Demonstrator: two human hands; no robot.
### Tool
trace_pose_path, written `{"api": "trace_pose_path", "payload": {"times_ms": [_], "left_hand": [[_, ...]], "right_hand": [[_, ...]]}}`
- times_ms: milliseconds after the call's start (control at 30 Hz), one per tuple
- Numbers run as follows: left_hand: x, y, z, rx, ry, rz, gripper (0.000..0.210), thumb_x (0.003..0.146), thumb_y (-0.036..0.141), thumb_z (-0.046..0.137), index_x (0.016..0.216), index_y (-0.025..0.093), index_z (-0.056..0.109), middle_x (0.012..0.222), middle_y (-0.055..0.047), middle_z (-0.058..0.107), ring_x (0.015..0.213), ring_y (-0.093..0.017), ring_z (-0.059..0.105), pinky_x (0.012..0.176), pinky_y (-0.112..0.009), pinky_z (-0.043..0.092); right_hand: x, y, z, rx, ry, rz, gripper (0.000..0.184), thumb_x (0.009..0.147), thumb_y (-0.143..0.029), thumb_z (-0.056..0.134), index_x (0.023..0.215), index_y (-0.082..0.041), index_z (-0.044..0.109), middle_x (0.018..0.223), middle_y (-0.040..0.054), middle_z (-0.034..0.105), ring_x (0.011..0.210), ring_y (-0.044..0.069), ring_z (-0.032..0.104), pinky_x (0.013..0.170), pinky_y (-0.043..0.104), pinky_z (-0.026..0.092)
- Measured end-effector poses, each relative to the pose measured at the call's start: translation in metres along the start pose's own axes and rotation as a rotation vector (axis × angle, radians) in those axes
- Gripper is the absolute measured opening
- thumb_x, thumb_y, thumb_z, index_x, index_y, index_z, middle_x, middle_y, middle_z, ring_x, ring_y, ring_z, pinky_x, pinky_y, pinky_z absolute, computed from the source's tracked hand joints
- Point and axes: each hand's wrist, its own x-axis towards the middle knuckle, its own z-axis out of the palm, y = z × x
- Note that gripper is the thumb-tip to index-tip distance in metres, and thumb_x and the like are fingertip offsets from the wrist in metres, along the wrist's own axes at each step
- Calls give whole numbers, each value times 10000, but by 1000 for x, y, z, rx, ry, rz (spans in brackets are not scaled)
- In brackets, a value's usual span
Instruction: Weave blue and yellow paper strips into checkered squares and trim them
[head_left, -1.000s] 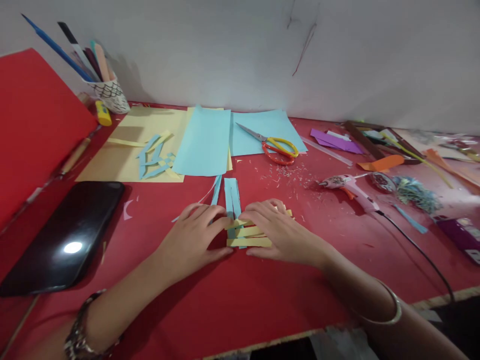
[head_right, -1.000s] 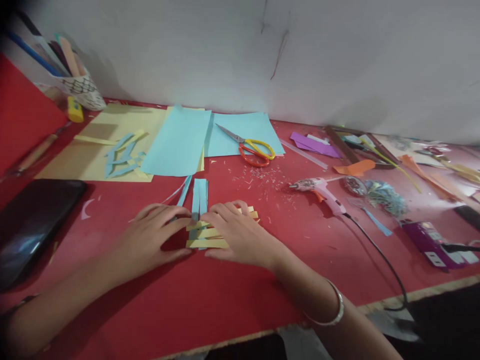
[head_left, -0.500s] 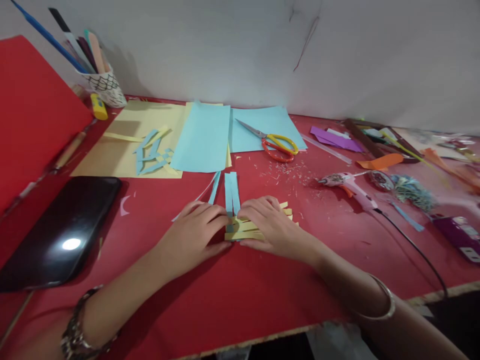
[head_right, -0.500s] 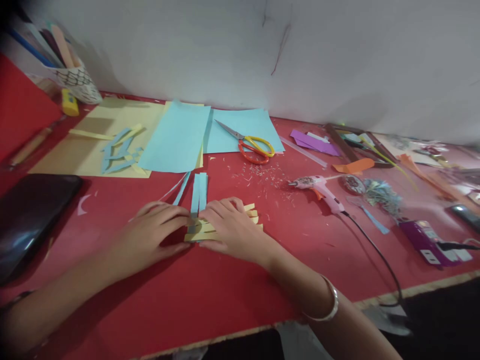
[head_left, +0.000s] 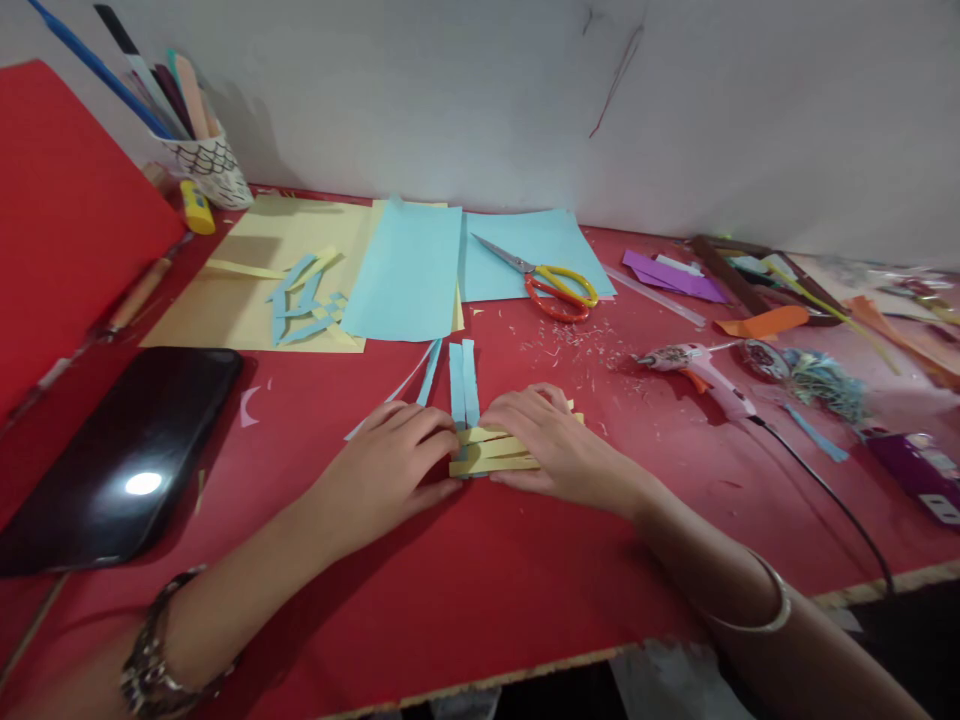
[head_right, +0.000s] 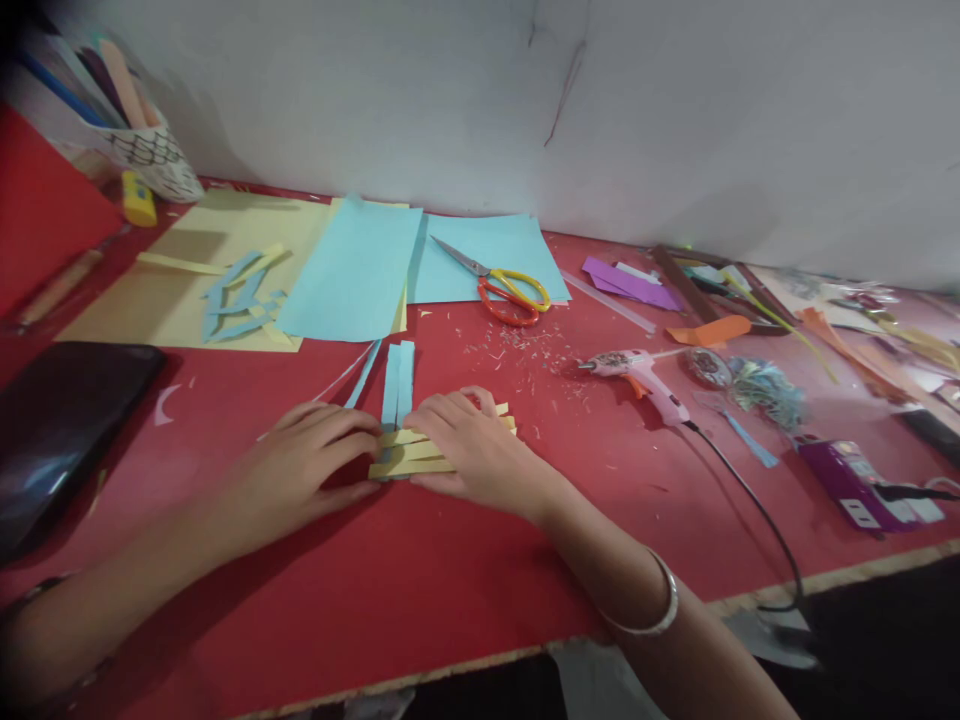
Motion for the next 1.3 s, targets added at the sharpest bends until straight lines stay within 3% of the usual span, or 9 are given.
{"api": "trace_pose_path", "payload": {"times_ms": [133,333,800,1000,1200,1300], "left_hand": [[-1,0,1,-131,-56,-40,65,811,232,518,829,183,556,943,-49,589,826,-180,564,688,-304,468],[-1,0,4,-209,-30,-11,47,812,177,513,846,181,545,941,-48,575,842,-167,559,725,-288,475],[0,-3,4,-52,-20,90,104,840,173,472,786,189,560,877,-31,586,788,-165,557,676,-287,449],[2,0,0,-20,-56,87,93,825,213,511,753,182,561,859,-32,609,777,-179,569,627,-290,449],[1,-2,3,-33,20,96,187,858,177,429,787,198,601,857,-34,607,782,-173,563,636,-288,453],[1,-3,0,-31,-14,106,229,868,181,408,787,200,621,862,-39,618,780,-167,566,643,-281,455]], "right_hand": [[2,-2,2,-46,-10,-14,255,850,-344,522,1045,-180,520,985,56,576,899,172,498,885,350,255],[4,-3,5,-63,21,-30,232,871,-360,485,1003,-179,550,964,53,583,889,168,502,902,354,248],[3,-2,3,101,30,-16,292,802,-313,592,1043,-177,503,1048,63,576,994,174,497,898,343,254],[-1,-3,-3,-59,20,-9,123,833,-287,542,895,-181,557,971,51,564,897,166,493,800,329,260],[-3,-1,-1,-109,13,-24,139,838,-307,540,833,-177,588,995,66,546,934,182,466,804,337,252],[-3,-1,-2,-108,14,-47,121,837,-279,538,840,-175,599,1004,73,540,949,185,464,837,351,246]]}}
